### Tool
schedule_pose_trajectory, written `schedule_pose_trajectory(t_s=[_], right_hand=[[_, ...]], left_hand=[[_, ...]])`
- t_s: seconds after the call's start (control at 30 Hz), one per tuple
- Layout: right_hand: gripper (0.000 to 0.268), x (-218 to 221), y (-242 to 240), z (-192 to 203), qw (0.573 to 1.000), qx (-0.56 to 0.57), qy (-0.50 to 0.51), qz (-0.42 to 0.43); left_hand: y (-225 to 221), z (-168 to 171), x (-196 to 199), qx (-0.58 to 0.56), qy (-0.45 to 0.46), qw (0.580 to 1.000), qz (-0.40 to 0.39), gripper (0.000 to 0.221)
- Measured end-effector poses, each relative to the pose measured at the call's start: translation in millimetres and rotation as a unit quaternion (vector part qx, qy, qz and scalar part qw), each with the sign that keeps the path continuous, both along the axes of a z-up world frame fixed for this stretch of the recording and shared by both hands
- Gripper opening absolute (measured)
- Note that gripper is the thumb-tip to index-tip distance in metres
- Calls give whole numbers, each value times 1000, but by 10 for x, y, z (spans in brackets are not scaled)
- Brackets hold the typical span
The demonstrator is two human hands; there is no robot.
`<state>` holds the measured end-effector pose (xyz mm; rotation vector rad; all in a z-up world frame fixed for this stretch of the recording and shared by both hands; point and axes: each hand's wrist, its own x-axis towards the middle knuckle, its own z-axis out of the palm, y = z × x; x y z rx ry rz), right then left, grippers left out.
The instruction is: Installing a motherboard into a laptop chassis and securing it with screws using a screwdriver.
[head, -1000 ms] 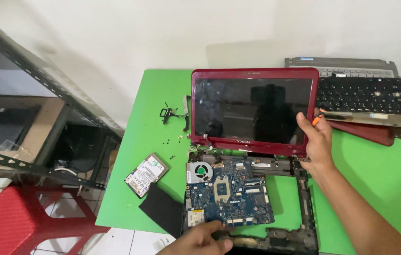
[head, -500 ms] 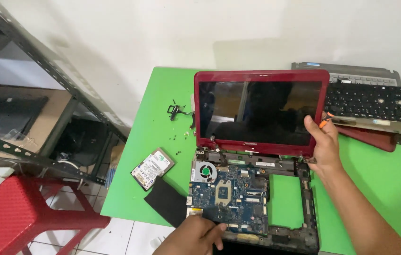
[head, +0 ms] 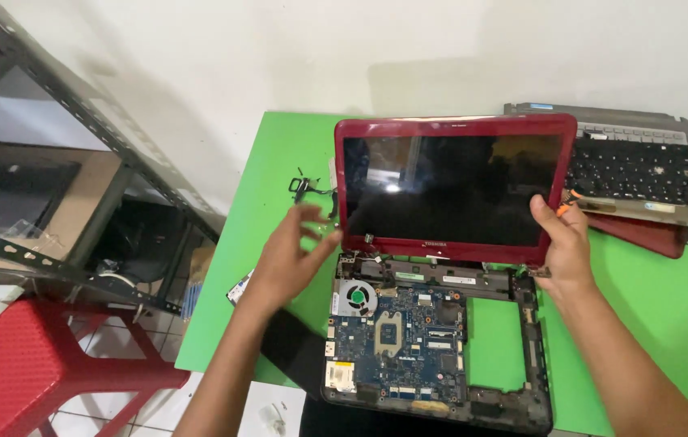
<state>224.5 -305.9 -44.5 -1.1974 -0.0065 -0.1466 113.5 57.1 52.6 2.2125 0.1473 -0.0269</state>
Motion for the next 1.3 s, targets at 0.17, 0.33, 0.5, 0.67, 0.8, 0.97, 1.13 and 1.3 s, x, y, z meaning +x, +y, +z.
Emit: schedule_pose_trajectory(t_s=[0.17, 0.33, 0.5, 0.67, 0.8, 0.97, 1.13, 1.3], right_hand=[[27, 3, -36, -8, 1000, -26, 1, -12], [24, 144, -225, -206, 1000, -6, -23, 4], [62, 30, -136, -68, 992, -111, -66, -10], [61, 77, -215, -142, 989, -113, -95, 31], [54, 156, -328, -231, 973, -182, -130, 59], [53, 147, -326, -206, 970, -188, -147, 45], [58, 96, -347, -219, 974, -181, -138, 22], [56, 66, -343, -227, 971, -190, -146, 10]], left_hand=[[63, -175, 662, -157, -71, 972, -163, 63], [51, -401, 761, -279, -130, 927, -215, 43], [118, -454, 617, -184, -192, 950, -163, 41], [128, -456, 597, -170, -197, 951, -170, 46], [120, -486, 592, -178, -203, 945, -184, 44], [101, -515, 567, -166, -224, 941, -191, 36], [81, -538, 576, -192, -242, 928, -208, 40], [81, -530, 587, -199, -238, 927, -212, 41]])
